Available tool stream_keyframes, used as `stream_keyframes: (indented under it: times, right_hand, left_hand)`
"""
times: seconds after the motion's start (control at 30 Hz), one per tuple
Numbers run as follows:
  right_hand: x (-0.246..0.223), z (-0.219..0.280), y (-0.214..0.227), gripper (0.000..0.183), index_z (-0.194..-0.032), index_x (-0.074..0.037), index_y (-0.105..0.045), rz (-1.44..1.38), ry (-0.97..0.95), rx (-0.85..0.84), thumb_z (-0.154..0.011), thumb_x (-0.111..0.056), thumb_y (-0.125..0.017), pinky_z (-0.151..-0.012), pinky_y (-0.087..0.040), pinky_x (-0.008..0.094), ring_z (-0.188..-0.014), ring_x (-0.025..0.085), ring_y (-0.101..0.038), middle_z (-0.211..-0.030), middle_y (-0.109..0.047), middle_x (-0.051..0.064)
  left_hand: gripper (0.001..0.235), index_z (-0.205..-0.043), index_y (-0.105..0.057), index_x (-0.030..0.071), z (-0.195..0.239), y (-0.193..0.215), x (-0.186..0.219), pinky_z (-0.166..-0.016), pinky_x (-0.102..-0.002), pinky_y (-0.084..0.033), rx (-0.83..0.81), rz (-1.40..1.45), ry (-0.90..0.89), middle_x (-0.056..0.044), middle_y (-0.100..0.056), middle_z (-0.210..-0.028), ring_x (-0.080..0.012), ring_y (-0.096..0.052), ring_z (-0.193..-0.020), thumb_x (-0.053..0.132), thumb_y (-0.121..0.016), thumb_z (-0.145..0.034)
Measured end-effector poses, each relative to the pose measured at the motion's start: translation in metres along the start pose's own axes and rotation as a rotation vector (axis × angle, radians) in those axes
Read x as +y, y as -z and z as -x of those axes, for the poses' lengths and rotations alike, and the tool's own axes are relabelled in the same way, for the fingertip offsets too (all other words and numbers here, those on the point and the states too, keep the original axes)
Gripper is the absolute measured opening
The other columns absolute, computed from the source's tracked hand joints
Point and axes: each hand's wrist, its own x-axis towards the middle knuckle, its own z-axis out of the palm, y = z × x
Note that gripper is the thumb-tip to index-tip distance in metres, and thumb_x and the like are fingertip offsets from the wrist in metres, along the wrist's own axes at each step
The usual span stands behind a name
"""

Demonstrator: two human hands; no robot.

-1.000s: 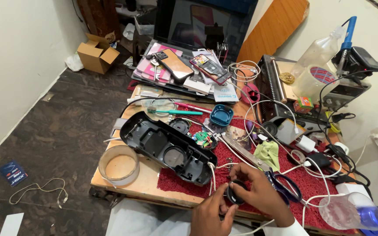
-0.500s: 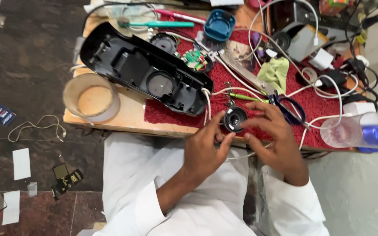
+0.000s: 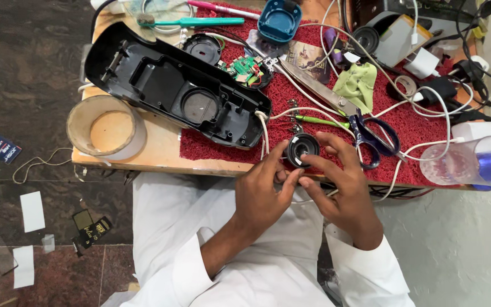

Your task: The person sits on the floor and works on a disassembled electronic device on a low table. They cut a piece of white tape with scissors, wrap it around a circular component, and place it into the device casing. They then handle wires and a small circuit board, connecting them within the casing.

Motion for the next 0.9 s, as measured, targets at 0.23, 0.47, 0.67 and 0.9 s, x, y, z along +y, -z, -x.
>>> stream_keyframes:
  times: [0.23,0.47,0.67,0.9]
  right_hand:
    - [0.000,-0.002,-0.003,0.035,-0.117,-0.010,-0.074,0.056,0.073,0.010,-0.084,-0.016,-0.081,-0.111,-0.043,0.047,-0.134,0.038,-0.052,-0.147,-0.052,0.019]
    - [0.003,0.000,-0.001,0.028,-0.110,-0.009,-0.075,0.073,0.077,0.028,-0.084,-0.016,-0.081,-0.112,-0.044,0.048,-0.133,0.036,-0.053,-0.146,-0.053,0.018]
    - [0.001,-0.007,0.001,0.032,-0.116,-0.008,-0.071,0.057,0.080,0.031,-0.086,-0.017,-0.080,-0.112,-0.045,0.048,-0.136,0.037,-0.052,-0.147,-0.052,0.018]
    - [0.002,-0.019,-0.005,0.046,-0.130,-0.005,-0.066,0.114,0.066,0.003,-0.089,-0.025,-0.077,-0.111,-0.045,0.047,-0.136,0.039,-0.051,-0.148,-0.049,0.021]
  left_hand:
    - [0.061,-0.142,-0.056,0.004,0.000,0.000,-0.002,-0.062,-0.031,-0.056,-0.012,-0.006,-0.011,-0.003,-0.064,-0.079,-0.0145,-0.066,-0.067,0.013,-0.081,-0.086]
    - [0.061,-0.142,-0.057,0.005,-0.001,-0.001,-0.002,-0.062,-0.031,-0.056,-0.018,0.008,0.012,-0.003,-0.064,-0.078,-0.0141,-0.065,-0.066,0.015,-0.081,-0.087]
    - [0.061,-0.142,-0.056,0.004,-0.002,0.001,0.000,-0.062,-0.030,-0.056,-0.021,0.014,0.014,-0.003,-0.064,-0.078,-0.0141,-0.064,-0.065,0.015,-0.081,-0.087]
    - [0.061,-0.141,-0.057,0.003,-0.004,0.000,0.000,-0.061,-0.030,-0.056,-0.009,0.001,0.013,-0.003,-0.065,-0.078,-0.0134,-0.066,-0.065,0.015,-0.081,-0.086]
